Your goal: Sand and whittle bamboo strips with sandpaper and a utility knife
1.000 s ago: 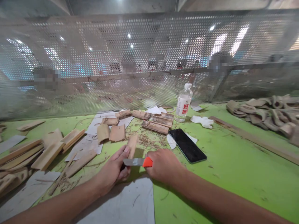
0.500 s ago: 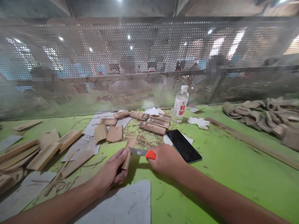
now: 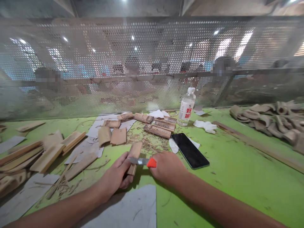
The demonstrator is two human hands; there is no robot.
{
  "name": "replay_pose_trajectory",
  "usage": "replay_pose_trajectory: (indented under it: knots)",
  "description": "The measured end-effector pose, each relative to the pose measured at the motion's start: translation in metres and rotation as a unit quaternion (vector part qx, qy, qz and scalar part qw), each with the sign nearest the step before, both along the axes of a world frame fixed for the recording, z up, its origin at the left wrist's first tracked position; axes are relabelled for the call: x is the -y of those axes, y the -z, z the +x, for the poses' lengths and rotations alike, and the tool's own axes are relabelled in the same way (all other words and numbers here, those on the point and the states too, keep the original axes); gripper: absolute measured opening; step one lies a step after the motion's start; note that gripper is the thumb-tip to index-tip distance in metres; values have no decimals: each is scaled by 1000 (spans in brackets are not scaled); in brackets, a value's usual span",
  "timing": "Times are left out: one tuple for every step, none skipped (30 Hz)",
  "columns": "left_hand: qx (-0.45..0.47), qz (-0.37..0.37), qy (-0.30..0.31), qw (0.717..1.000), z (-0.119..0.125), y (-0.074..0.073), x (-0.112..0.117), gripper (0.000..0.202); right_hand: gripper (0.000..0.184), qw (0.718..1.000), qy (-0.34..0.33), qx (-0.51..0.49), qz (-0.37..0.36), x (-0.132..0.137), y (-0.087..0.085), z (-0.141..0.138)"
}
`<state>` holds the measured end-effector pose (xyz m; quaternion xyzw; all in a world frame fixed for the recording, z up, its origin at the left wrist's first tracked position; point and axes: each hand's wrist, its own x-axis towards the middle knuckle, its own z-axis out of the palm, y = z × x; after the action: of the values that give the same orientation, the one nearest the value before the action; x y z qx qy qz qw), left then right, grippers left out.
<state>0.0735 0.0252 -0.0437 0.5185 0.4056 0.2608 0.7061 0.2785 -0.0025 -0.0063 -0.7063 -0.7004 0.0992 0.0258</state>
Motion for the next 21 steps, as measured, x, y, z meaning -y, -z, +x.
replay_pose_trajectory:
  knots:
    - [-7, 2, 5, 1000, -1, -1, 3, 64, 25, 1000, 21, 1, 6, -2, -2, 6]
    - [-15, 2, 10, 1000, -1, -3, 5, 64, 28, 999, 43, 3, 16, -4, -4, 11]
    - [-21, 0, 14, 1000, -1, -4, 7, 65, 30, 998, 64, 6, 27, -5, -7, 15]
    - [-31, 1, 14, 999, -1, -5, 7, 65, 31, 996, 74, 8, 40, -6, -9, 18]
    - [-30, 1, -4, 1000, -1, -6, 7, 64, 31, 996, 73, 8, 50, -5, -11, 20]
    - [-27, 3, -15, 1000, 0, -6, 5, 64, 29, 996, 66, 7, 56, -4, -12, 20]
    - [-23, 6, -25, 999, 1, -6, 3, 63, 28, 997, 54, 4, 58, -3, -12, 19]
    - [-17, 9, -33, 999, 1, -5, 1, 62, 27, 998, 39, 2, 54, -1, -11, 17]
    - [-13, 12, -36, 999, 2, -5, -1, 60, 26, 999, 25, -1, 46, 0, -9, 15]
    - [-8, 14, -37, 999, 3, -4, -3, 59, 26, 999, 10, -4, 37, 1, -7, 12]
    - [-5, 16, -37, 999, 3, -3, -4, 59, 26, 1000, -4, -7, 27, 1, -4, 10]
    - [-2, 17, -36, 999, 3, -3, -5, 59, 25, 1000, -18, -9, 18, 2, -2, 7]
    - [1, 19, -35, 999, 3, -2, -5, 58, 23, 999, -32, -12, 10, 3, 0, 4]
    - [3, 21, -34, 999, 4, -2, -5, 58, 22, 999, -46, -15, 3, 4, 2, 1]
    - [5, 23, -33, 999, 4, -1, -4, 58, 21, 998, -58, -18, -3, 6, 3, -2]
    - [6, 26, -32, 999, 3, -1, -4, 57, 21, 998, -67, -19, -7, 7, 3, -5]
    - [6, 28, -31, 999, 3, 0, -4, 57, 20, 997, -71, -19, -10, 8, 3, -8]
    - [5, 30, -29, 999, 3, 1, -4, 56, 20, 997, -72, -18, -11, 9, 2, -10]
    - [3, 31, -27, 999, 3, 2, -4, 56, 20, 997, -70, -15, -12, 10, 2, -12]
    - [0, 32, -25, 999, 2, 3, -5, 56, 19, 998, -65, -11, -11, 11, 2, -14]
    - [-5, 33, -23, 999, 2, 3, -5, 56, 18, 998, -59, -7, -10, 11, 1, -14]
